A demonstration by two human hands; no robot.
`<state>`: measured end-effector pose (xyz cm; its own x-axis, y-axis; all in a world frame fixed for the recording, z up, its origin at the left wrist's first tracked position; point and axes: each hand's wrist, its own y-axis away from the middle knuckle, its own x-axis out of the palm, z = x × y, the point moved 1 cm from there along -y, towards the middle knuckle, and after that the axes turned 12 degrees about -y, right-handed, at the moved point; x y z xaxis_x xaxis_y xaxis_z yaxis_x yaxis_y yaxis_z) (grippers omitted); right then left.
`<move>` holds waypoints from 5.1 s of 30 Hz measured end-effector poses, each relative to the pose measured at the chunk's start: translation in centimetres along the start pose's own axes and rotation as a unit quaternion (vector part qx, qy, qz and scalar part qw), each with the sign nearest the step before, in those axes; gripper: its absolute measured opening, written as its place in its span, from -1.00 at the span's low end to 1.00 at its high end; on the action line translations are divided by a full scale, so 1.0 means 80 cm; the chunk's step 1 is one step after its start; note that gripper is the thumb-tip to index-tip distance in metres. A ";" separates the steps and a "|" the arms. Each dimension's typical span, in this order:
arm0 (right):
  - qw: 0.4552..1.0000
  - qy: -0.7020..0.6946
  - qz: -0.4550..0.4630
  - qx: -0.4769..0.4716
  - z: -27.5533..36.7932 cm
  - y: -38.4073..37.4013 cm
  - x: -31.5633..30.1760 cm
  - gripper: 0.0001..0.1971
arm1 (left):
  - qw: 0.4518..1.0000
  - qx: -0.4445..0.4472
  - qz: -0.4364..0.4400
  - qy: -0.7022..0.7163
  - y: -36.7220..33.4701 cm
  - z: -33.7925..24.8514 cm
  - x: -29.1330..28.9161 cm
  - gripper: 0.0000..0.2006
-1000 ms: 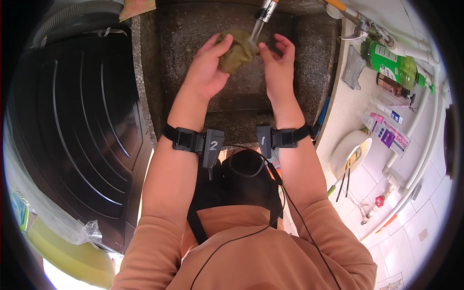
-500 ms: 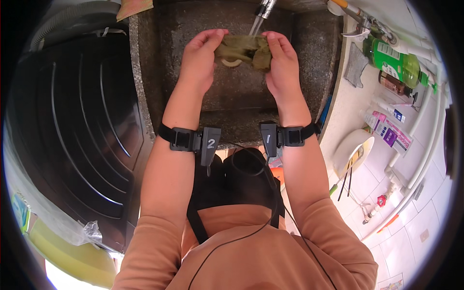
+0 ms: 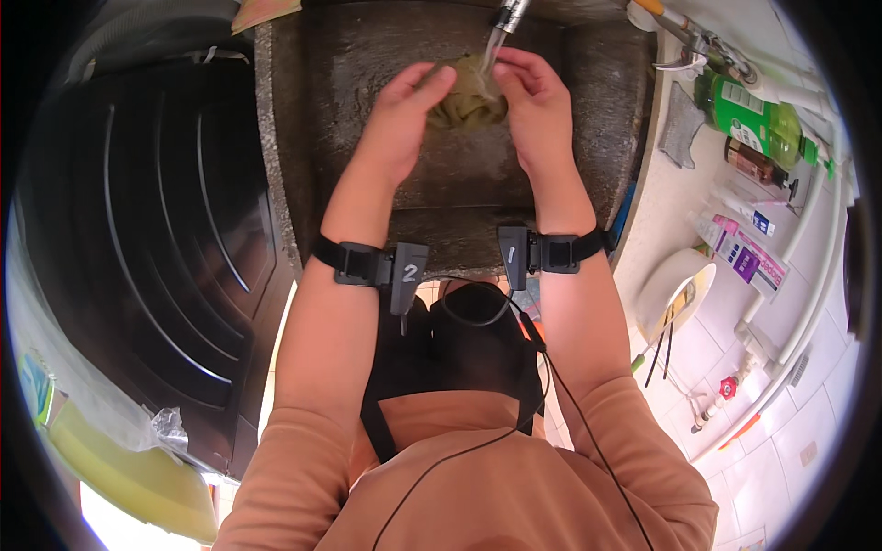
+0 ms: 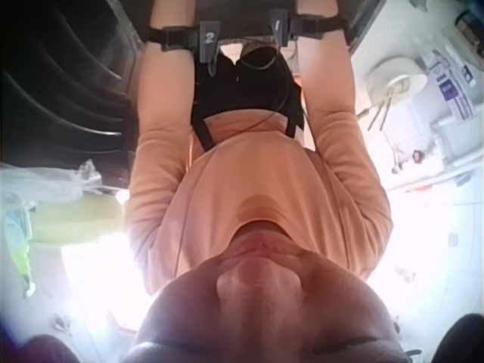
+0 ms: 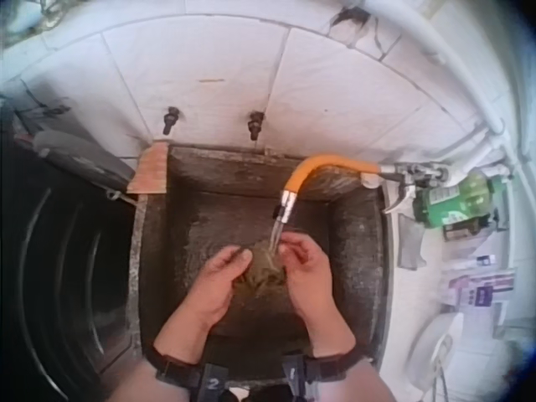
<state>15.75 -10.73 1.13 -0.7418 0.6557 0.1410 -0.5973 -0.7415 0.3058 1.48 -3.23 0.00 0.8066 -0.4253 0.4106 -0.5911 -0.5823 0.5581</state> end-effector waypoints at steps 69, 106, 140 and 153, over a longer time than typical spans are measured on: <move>0.967 0.108 0.229 0.003 0.073 0.115 0.017 -0.73 | 0.946 -0.078 -0.176 -0.260 0.276 -0.085 0.077 -0.43; 0.901 -0.207 -0.216 0.315 -0.046 0.047 -0.022 -0.45 | 0.969 -0.082 -0.205 -0.115 0.516 -0.068 -0.075 -0.64; 0.688 0.326 0.607 -0.227 0.350 0.496 0.524 -0.53 | 0.842 0.140 -0.276 -0.441 0.811 -0.299 -0.293 -0.56; 0.497 0.602 0.622 -0.067 0.268 0.486 0.605 -0.41 | 0.730 0.048 -0.028 -0.681 0.694 -0.310 -0.375 -0.38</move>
<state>-36.84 -4.79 40.04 -0.1597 -0.8217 -0.5470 0.5951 -0.5223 0.6108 -55.57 -5.66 36.56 0.1219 -0.6557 -0.7452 -0.6075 -0.6430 0.4664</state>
